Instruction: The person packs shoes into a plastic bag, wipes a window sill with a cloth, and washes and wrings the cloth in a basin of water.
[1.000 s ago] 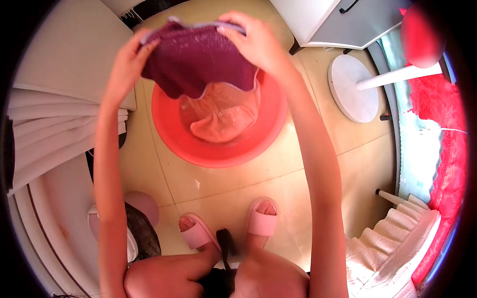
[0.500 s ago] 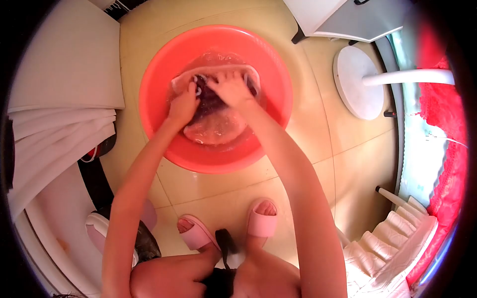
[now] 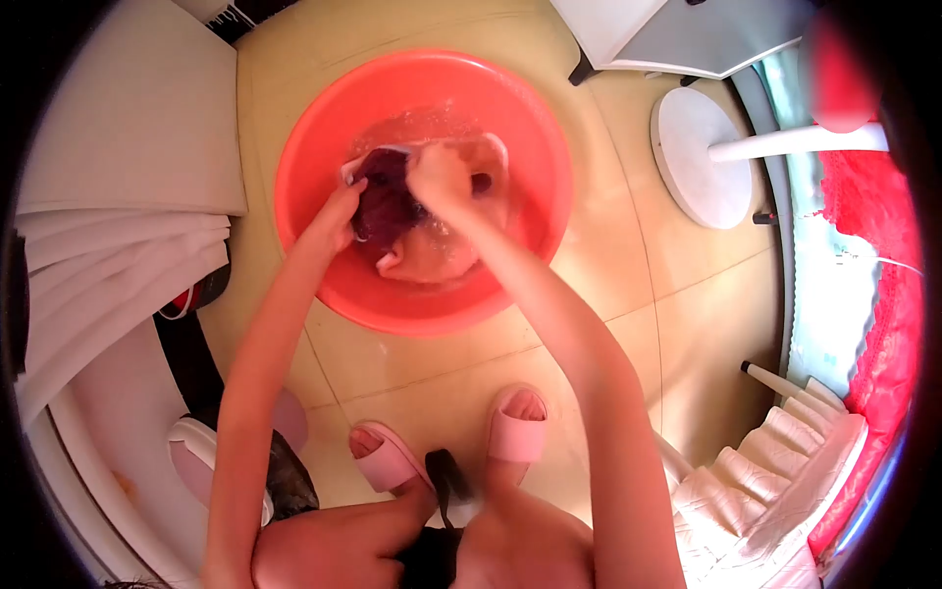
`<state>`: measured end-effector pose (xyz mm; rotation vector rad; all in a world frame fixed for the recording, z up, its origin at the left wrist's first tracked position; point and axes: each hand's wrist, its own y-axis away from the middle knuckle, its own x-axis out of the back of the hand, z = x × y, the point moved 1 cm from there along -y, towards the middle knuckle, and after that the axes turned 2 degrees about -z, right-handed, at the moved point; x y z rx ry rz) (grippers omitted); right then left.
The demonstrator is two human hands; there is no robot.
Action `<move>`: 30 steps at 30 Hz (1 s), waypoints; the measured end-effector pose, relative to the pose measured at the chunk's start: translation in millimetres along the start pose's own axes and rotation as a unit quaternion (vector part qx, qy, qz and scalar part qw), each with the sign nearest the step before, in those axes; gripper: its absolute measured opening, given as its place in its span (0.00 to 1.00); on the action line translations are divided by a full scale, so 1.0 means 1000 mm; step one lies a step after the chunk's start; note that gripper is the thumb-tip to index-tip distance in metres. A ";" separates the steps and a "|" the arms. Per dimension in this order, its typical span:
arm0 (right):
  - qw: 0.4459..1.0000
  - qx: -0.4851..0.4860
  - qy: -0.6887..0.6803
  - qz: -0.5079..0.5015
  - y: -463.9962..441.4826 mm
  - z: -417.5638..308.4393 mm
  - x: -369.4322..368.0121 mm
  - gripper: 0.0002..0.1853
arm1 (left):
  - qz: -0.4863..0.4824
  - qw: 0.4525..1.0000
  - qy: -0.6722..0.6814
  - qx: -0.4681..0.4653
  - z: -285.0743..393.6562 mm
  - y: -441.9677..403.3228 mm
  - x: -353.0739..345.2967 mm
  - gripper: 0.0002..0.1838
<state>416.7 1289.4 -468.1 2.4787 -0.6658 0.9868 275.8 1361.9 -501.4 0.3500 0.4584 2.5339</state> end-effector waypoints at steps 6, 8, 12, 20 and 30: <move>0.962 0.209 -0.113 0.135 0.083 -0.100 0.022 0.10 | -0.278 0.830 0.477 -0.076 0.011 0.034 -0.009 0.17; 0.943 0.308 -0.043 0.119 0.088 -0.097 0.013 0.07 | -0.288 0.807 0.515 0.029 0.014 0.038 -0.006 0.14; 0.970 0.205 -0.057 0.120 0.046 -0.087 0.015 0.09 | -0.166 0.835 0.477 0.218 0.057 0.069 -0.014 0.19; 0.786 -0.116 -0.602 -0.085 0.012 -0.016 0.006 0.16 | -0.163 0.913 0.343 0.149 0.098 0.072 0.000 0.19; 0.539 -0.188 -0.778 -0.263 0.050 -0.027 0.026 0.24 | -0.071 0.996 -0.001 0.051 0.144 0.077 0.018 0.10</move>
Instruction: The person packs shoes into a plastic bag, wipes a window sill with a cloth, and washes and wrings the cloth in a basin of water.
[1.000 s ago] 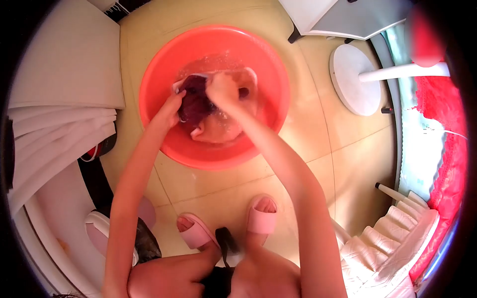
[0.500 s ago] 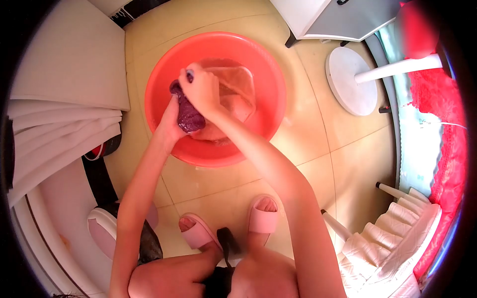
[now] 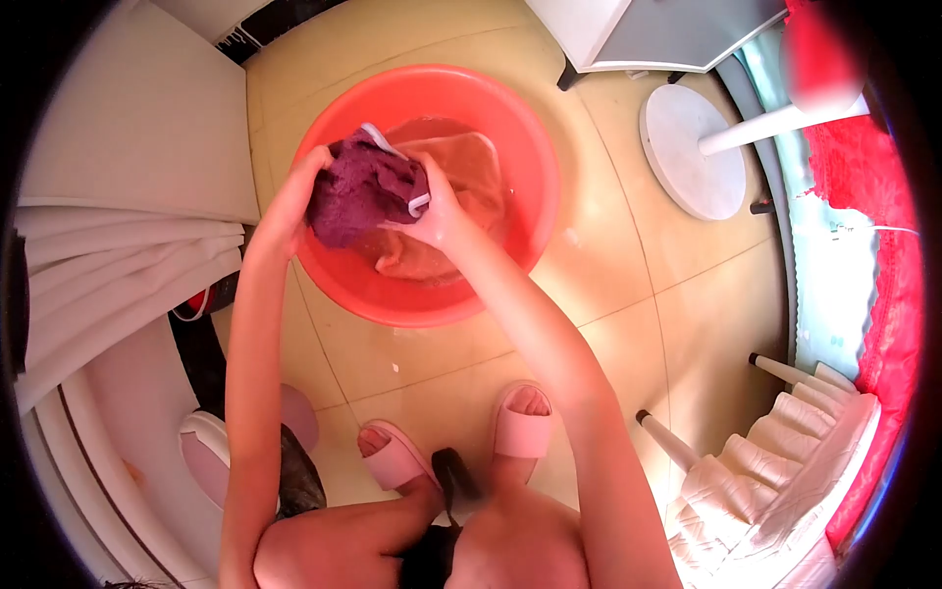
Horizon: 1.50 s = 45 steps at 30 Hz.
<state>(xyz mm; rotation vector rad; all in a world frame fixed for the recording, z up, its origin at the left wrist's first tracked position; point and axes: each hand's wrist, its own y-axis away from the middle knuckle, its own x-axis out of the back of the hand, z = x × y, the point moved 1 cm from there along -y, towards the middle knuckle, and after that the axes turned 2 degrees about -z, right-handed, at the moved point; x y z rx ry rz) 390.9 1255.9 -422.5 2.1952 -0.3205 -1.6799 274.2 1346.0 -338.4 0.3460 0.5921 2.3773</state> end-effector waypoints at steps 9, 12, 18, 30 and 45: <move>0.882 0.074 -0.338 -0.320 -0.008 0.050 -0.025 0.17 | 0.302 0.792 -0.401 -0.348 -0.044 0.005 -0.066 0.21; 0.957 0.076 -0.211 -0.185 -0.015 0.050 -0.024 0.18 | 0.301 0.842 -0.285 -0.345 -0.050 -0.009 -0.056 0.18; 0.988 0.049 0.054 0.140 -0.018 0.045 -0.024 0.19 | 0.322 0.869 -0.172 -0.333 -0.053 -0.022 -0.048 0.13; 0.942 0.237 0.161 0.175 -0.023 0.051 -0.001 0.17 | 0.273 0.906 -0.151 -0.284 -0.074 -0.037 -0.046 0.10; 0.363 0.393 0.844 -0.026 0.018 -0.006 -0.048 0.15 | -0.200 0.830 0.519 0.043 -0.061 0.005 -0.025 0.20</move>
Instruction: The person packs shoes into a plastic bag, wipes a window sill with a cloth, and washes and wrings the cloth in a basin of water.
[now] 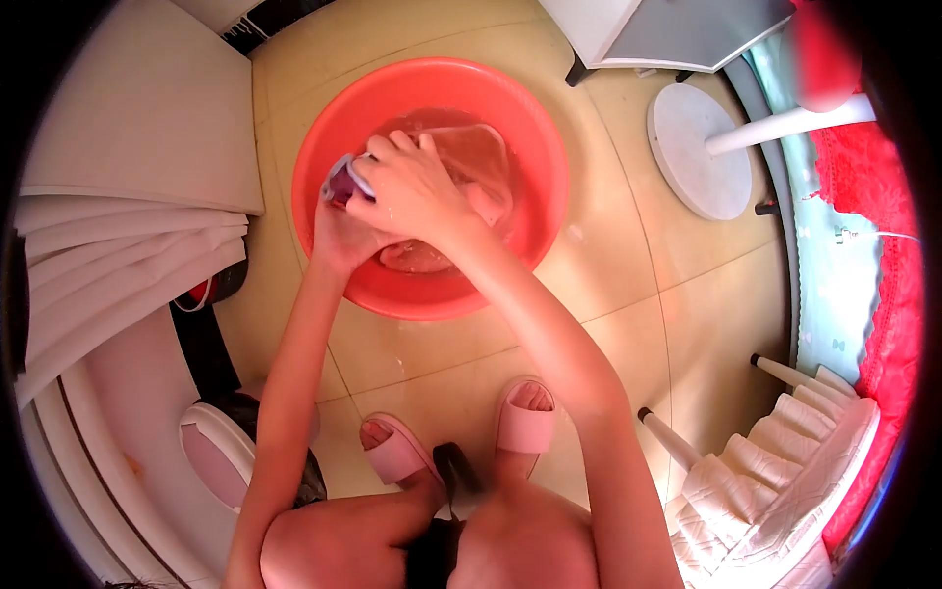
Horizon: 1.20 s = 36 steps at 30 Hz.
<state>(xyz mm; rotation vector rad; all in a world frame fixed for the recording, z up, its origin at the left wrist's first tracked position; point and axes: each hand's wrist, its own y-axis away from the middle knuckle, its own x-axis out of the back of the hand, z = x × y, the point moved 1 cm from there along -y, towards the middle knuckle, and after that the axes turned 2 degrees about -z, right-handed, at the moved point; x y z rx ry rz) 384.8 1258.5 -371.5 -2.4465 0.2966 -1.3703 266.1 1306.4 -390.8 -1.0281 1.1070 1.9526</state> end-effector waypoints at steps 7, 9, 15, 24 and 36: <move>0.986 -0.072 0.040 0.144 0.007 -0.028 -0.017 0.29 | 0.031 0.978 -0.076 -0.194 -0.001 -0.021 0.035 0.13; 0.981 -0.062 0.033 0.179 0.003 -0.027 -0.017 0.26 | 0.040 0.985 0.048 -0.164 -0.012 -0.039 0.052 0.10; 0.982 0.024 0.010 0.188 -0.001 -0.028 -0.019 0.17 | 0.003 0.983 0.033 -0.179 -0.009 -0.038 0.052 0.10; 0.989 0.013 0.030 0.147 0.004 -0.033 -0.028 0.10 | -0.048 0.982 0.043 -0.176 -0.017 -0.041 0.057 0.10; 0.993 0.116 -0.030 0.022 0.011 -0.013 -0.004 0.10 | 0.022 0.987 -0.147 -0.054 0.009 -0.017 0.037 0.12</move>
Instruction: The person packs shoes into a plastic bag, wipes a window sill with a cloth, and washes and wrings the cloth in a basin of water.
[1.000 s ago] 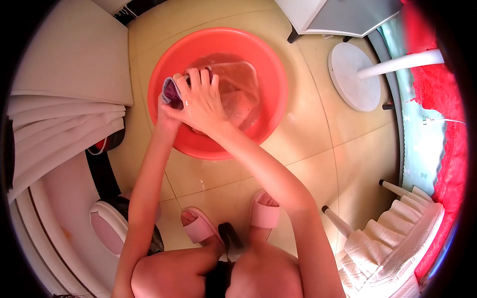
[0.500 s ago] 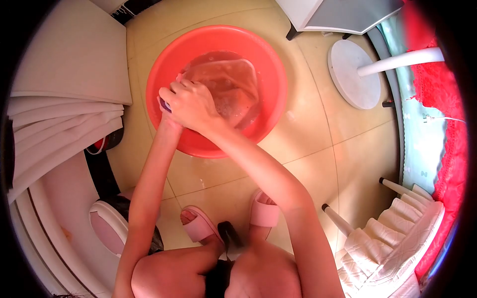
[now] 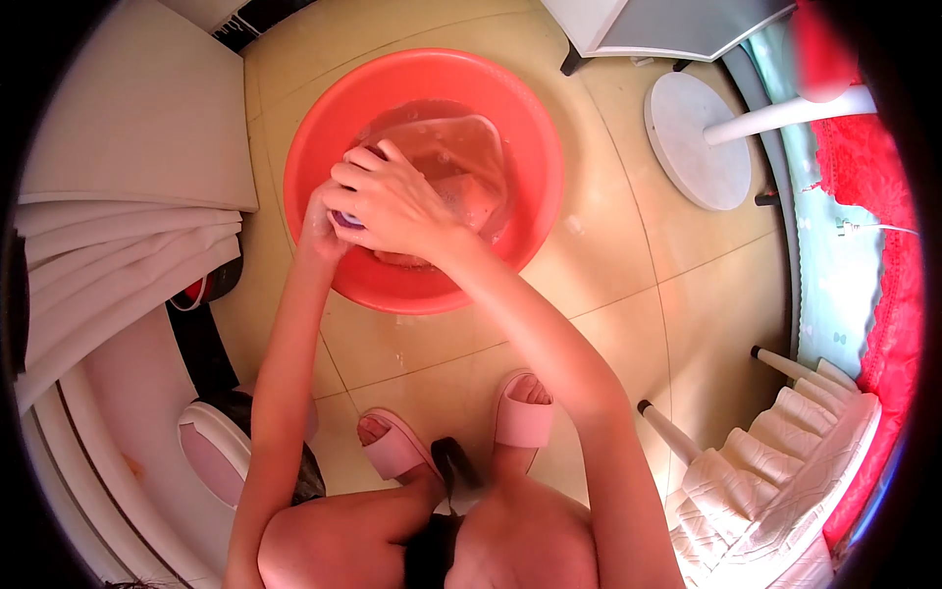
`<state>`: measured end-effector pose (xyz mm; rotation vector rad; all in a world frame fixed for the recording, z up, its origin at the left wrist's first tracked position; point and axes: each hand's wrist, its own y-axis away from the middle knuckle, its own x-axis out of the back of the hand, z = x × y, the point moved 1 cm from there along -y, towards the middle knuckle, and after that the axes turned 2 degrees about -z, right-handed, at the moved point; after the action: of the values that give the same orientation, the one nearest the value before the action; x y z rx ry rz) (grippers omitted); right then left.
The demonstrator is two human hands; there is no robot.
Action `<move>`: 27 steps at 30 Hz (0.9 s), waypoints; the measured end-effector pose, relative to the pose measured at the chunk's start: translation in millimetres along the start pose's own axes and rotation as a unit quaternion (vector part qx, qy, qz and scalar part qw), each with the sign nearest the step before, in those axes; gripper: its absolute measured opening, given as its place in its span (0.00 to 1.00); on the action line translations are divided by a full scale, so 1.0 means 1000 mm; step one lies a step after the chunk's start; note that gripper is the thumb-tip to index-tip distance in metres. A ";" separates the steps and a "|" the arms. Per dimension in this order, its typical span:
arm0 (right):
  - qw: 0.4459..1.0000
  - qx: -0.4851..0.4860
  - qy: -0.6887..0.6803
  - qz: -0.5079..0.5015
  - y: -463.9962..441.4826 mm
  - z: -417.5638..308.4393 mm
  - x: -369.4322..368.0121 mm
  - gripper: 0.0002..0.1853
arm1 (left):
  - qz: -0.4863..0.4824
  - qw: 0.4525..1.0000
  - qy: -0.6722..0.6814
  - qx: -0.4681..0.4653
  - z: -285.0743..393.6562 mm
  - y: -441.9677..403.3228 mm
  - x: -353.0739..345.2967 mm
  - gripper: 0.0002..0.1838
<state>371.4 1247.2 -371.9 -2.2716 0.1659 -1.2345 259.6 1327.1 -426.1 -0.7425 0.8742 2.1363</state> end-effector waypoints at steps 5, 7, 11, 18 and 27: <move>0.999 0.034 0.016 0.012 0.000 -0.005 0.001 0.15 | -0.014 0.992 0.118 0.030 0.013 0.008 -0.009 0.16; 0.999 0.031 -0.004 0.021 0.000 -0.004 -0.004 0.13 | -0.024 0.997 0.080 0.006 0.011 0.010 -0.007 0.15; 0.986 0.130 0.083 0.068 0.003 -0.016 -0.014 0.11 | 0.145 0.983 -0.112 -0.030 -0.019 -0.009 0.011 0.14; 0.986 0.045 0.062 0.145 0.004 -0.018 -0.037 0.12 | 0.195 0.973 -0.092 -0.085 -0.039 -0.017 0.025 0.16; 0.991 -0.034 0.065 0.115 0.002 -0.016 -0.045 0.08 | 0.180 0.976 -0.052 -0.115 -0.041 -0.009 0.030 0.20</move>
<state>333.0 1255.0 -399.2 -2.1578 0.5102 -1.2692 257.9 1312.5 -475.3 -0.6118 0.7584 2.6070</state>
